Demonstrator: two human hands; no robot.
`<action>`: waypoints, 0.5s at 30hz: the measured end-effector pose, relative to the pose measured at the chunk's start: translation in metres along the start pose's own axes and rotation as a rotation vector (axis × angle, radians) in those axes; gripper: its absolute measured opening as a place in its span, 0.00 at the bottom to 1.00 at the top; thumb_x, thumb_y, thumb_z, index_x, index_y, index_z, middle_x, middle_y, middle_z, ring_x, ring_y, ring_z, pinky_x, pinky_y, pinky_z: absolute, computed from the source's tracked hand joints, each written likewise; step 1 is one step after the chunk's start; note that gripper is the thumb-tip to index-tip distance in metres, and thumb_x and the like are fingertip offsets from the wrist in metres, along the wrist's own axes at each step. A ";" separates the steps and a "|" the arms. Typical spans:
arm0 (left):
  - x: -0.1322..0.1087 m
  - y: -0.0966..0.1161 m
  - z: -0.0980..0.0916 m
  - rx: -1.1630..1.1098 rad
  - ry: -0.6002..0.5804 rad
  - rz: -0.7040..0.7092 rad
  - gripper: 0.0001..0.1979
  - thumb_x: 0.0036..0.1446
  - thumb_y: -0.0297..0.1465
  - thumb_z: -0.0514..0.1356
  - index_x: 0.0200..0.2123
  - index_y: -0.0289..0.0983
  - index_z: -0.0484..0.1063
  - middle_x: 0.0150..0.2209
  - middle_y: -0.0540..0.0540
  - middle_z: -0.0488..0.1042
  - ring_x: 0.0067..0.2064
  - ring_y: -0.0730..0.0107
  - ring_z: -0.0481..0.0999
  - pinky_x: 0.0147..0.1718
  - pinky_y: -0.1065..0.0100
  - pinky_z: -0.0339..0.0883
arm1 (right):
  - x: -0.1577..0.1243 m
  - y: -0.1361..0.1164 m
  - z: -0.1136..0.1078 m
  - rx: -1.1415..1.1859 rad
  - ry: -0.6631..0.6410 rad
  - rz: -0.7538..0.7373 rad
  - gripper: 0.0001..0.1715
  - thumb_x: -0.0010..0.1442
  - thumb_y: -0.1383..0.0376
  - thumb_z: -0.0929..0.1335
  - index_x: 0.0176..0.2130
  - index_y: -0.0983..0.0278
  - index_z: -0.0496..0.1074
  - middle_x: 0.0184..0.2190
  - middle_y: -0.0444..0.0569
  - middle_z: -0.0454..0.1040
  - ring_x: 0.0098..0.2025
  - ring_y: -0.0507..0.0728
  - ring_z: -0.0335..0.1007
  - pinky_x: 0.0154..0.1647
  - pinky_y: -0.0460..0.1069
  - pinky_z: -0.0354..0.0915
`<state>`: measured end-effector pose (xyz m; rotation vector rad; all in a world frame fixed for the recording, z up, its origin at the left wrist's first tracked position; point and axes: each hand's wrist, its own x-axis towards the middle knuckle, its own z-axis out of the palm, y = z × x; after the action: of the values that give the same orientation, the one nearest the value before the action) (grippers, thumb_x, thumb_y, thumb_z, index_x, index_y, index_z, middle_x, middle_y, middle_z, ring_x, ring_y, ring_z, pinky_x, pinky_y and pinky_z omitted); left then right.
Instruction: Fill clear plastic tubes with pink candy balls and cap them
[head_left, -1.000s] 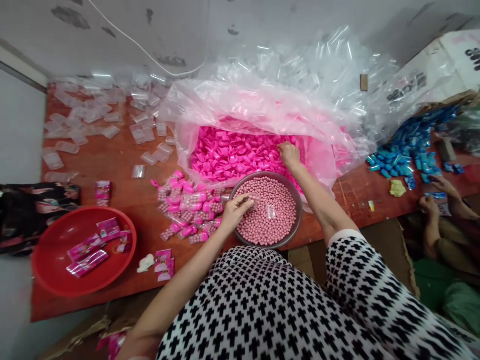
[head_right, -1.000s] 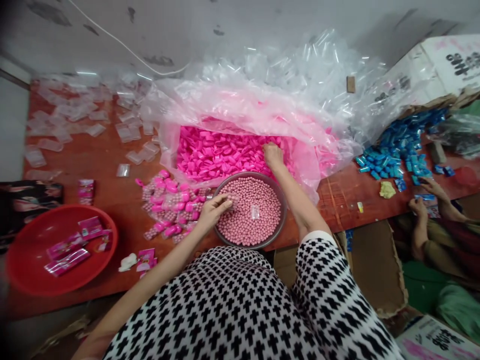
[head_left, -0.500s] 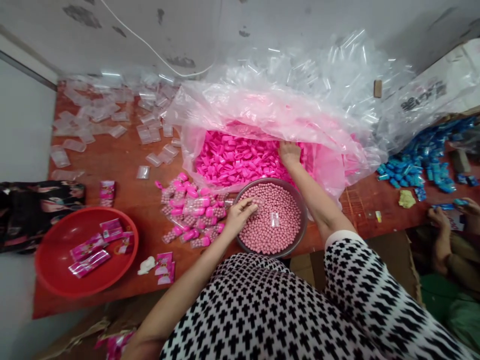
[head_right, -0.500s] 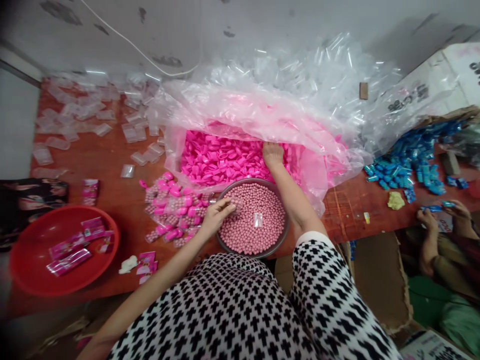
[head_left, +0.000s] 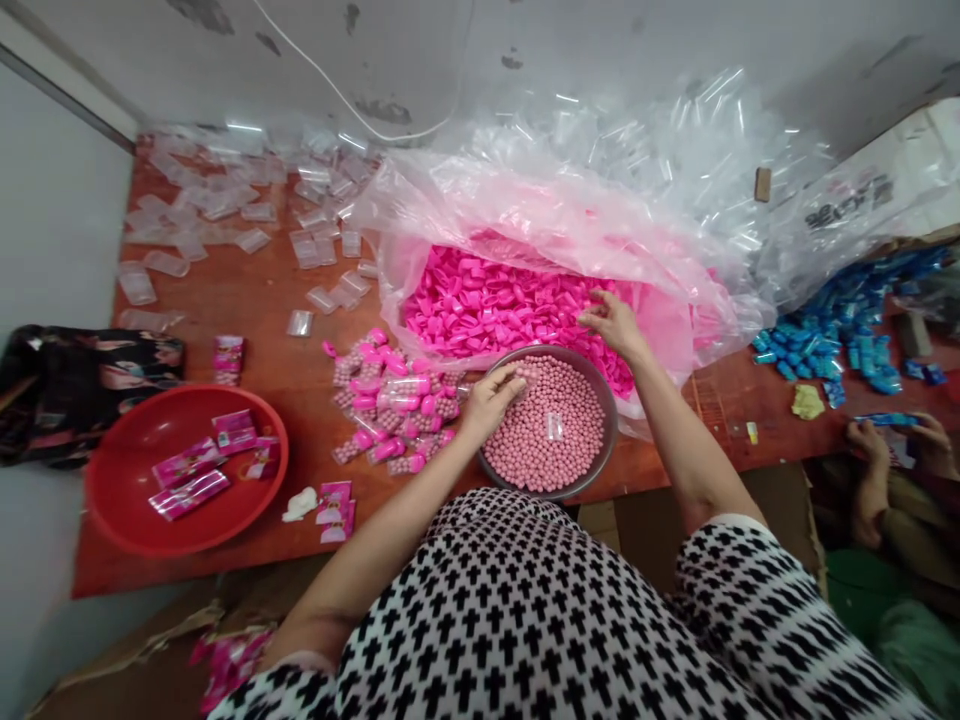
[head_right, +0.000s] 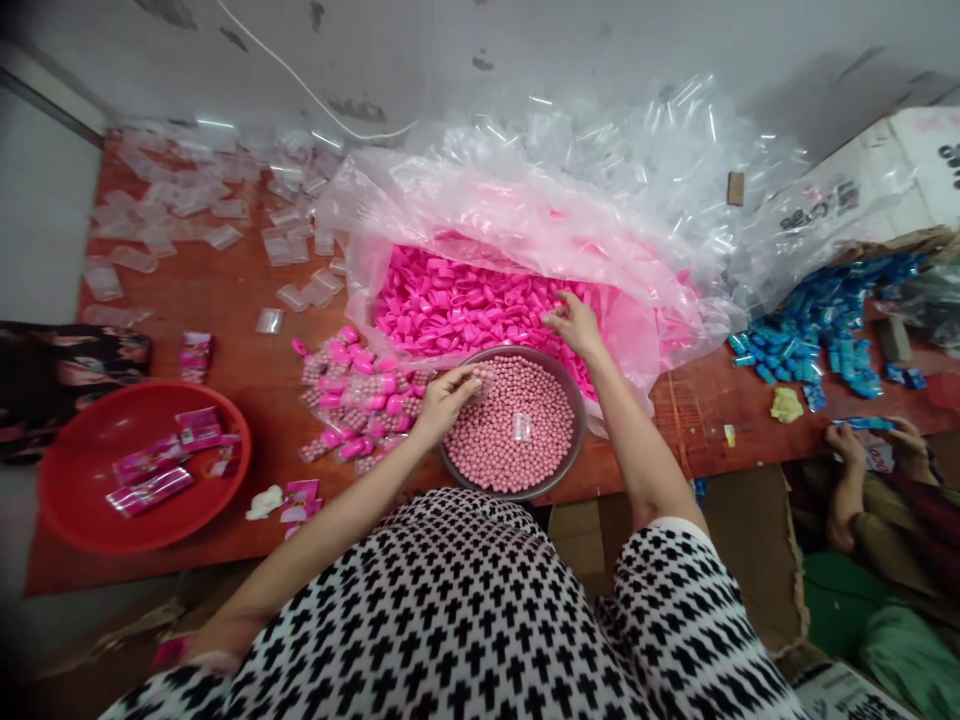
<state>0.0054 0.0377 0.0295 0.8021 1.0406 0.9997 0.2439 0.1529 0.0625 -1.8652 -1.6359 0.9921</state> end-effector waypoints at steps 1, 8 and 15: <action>0.001 0.001 0.003 0.018 -0.009 0.019 0.23 0.48 0.43 0.64 0.45 0.34 0.75 0.44 0.42 0.78 0.44 0.61 0.77 0.43 0.61 0.72 | -0.012 -0.001 0.000 0.150 -0.040 0.008 0.33 0.53 0.60 0.70 0.56 0.68 0.64 0.35 0.50 0.76 0.34 0.56 0.72 0.39 0.55 0.69; -0.003 0.007 0.011 0.297 -0.038 0.215 0.17 0.52 0.39 0.62 0.44 0.38 0.77 0.45 0.45 0.78 0.48 0.59 0.75 0.50 0.58 0.67 | -0.095 -0.038 0.024 0.246 -0.156 -0.358 0.20 0.56 0.55 0.69 0.46 0.60 0.74 0.41 0.48 0.75 0.43 0.55 0.71 0.48 0.54 0.66; -0.023 0.011 0.002 0.365 -0.089 0.310 0.16 0.52 0.40 0.62 0.40 0.37 0.79 0.42 0.44 0.79 0.44 0.59 0.76 0.48 0.60 0.68 | -0.128 -0.044 0.037 -0.044 -0.101 -0.642 0.15 0.62 0.57 0.64 0.46 0.62 0.72 0.40 0.51 0.75 0.44 0.56 0.70 0.47 0.53 0.66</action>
<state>0.0005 0.0202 0.0466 1.3272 1.0552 1.0352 0.1831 0.0320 0.0996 -1.1799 -2.1276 0.7725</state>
